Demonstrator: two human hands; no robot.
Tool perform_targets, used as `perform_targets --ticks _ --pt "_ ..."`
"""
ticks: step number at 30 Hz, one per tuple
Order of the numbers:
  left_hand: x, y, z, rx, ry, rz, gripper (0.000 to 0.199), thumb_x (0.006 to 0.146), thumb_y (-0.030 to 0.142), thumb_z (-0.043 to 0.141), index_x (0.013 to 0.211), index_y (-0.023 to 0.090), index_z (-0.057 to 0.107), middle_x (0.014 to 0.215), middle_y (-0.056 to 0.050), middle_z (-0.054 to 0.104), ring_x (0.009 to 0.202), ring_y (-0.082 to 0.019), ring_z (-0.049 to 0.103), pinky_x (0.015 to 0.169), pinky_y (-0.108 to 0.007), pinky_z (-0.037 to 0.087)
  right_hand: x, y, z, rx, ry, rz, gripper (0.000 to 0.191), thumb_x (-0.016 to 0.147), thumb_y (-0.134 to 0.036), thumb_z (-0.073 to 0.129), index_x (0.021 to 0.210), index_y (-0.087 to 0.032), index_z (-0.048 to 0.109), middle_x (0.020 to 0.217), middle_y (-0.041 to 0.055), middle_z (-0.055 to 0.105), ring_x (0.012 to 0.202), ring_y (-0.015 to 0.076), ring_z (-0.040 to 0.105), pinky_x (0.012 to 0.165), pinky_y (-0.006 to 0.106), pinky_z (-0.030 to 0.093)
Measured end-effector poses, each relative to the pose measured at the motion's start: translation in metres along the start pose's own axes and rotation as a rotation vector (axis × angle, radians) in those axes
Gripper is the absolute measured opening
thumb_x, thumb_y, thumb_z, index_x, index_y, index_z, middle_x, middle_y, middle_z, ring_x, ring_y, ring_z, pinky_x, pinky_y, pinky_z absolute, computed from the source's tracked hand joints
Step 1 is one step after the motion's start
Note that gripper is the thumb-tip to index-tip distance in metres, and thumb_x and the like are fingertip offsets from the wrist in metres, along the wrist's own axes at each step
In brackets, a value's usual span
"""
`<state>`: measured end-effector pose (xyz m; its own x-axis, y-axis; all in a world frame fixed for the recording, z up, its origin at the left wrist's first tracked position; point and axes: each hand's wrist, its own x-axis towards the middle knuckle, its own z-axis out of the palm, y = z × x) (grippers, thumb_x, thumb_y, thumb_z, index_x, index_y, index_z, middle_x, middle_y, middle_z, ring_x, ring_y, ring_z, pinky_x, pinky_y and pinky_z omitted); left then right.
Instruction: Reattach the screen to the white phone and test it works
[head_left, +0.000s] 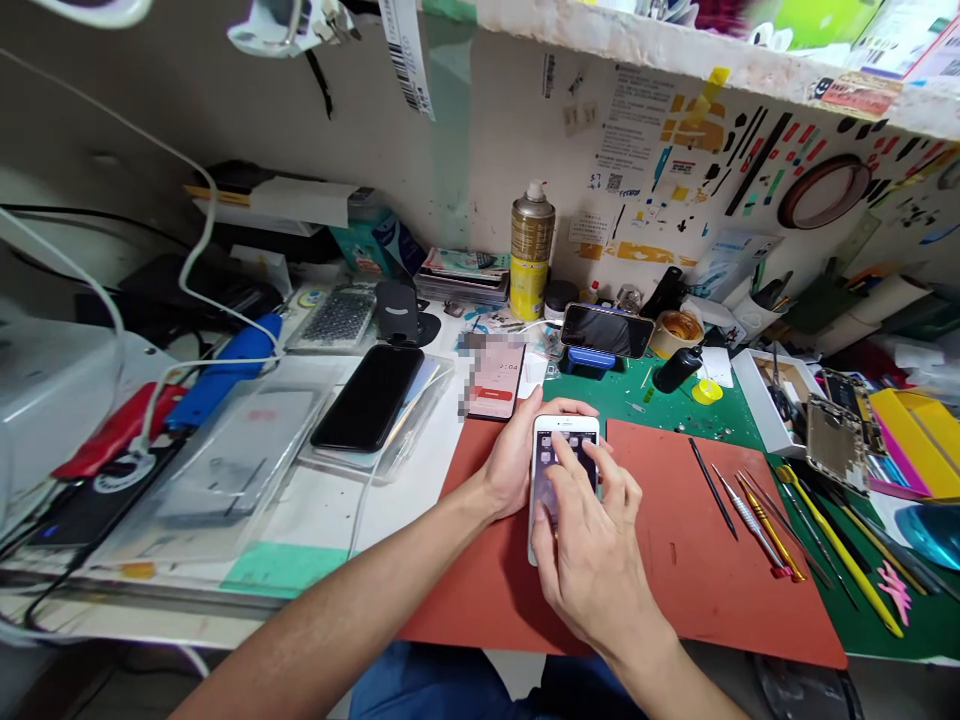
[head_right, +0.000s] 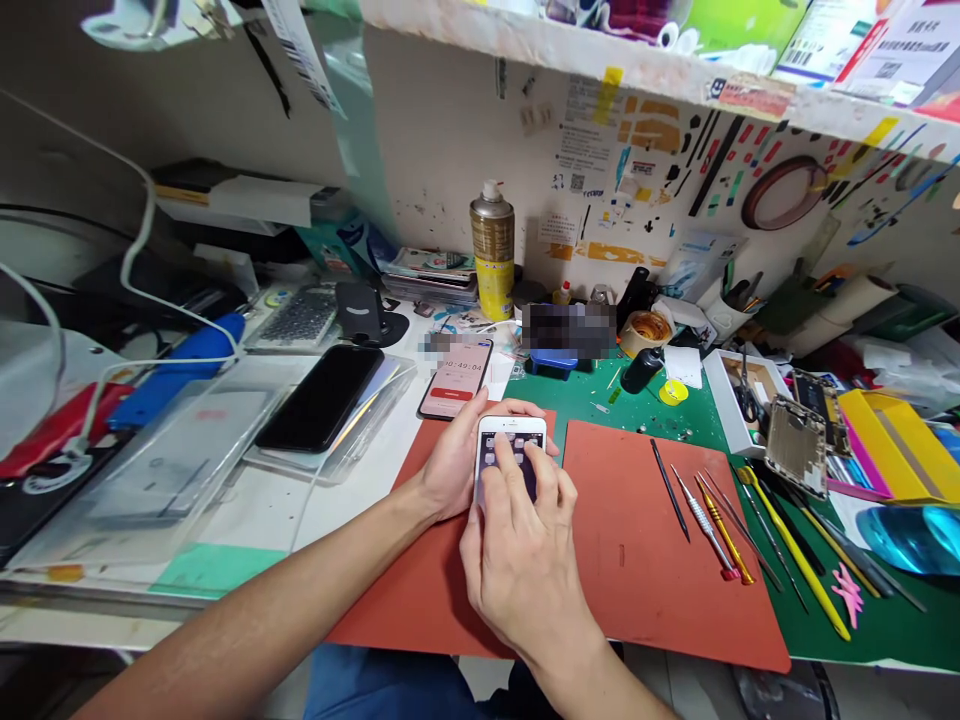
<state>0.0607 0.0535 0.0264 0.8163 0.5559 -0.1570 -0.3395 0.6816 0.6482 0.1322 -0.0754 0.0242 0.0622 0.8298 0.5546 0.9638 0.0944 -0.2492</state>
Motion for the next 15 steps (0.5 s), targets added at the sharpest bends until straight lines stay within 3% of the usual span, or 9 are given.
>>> perform_targets --ticks 7,15 --pt "0.001 0.0 -0.003 -0.022 -0.076 -0.034 0.061 0.102 0.066 0.035 0.113 0.015 0.066 0.096 -0.019 0.077 0.089 -0.034 0.077 0.083 -0.048 0.059 0.001 -0.008 0.001 0.063 -0.046 -0.02 0.035 0.102 -0.022 0.051 0.134 -0.015 0.059 0.159 0.0074 0.052 0.142 0.0355 0.041 0.116 0.053 0.029" --pt "0.004 0.001 -0.003 -0.129 -0.117 -0.037 0.058 0.106 0.059 0.03 0.122 0.015 0.065 0.096 -0.017 0.078 0.078 -0.028 0.077 0.081 -0.046 0.06 -0.061 -0.013 -0.011 0.116 -0.162 -0.065 0.029 0.1 -0.021 0.054 0.127 -0.014 0.062 0.159 0.008 0.052 0.139 0.0357 0.044 0.11 0.05 0.031"
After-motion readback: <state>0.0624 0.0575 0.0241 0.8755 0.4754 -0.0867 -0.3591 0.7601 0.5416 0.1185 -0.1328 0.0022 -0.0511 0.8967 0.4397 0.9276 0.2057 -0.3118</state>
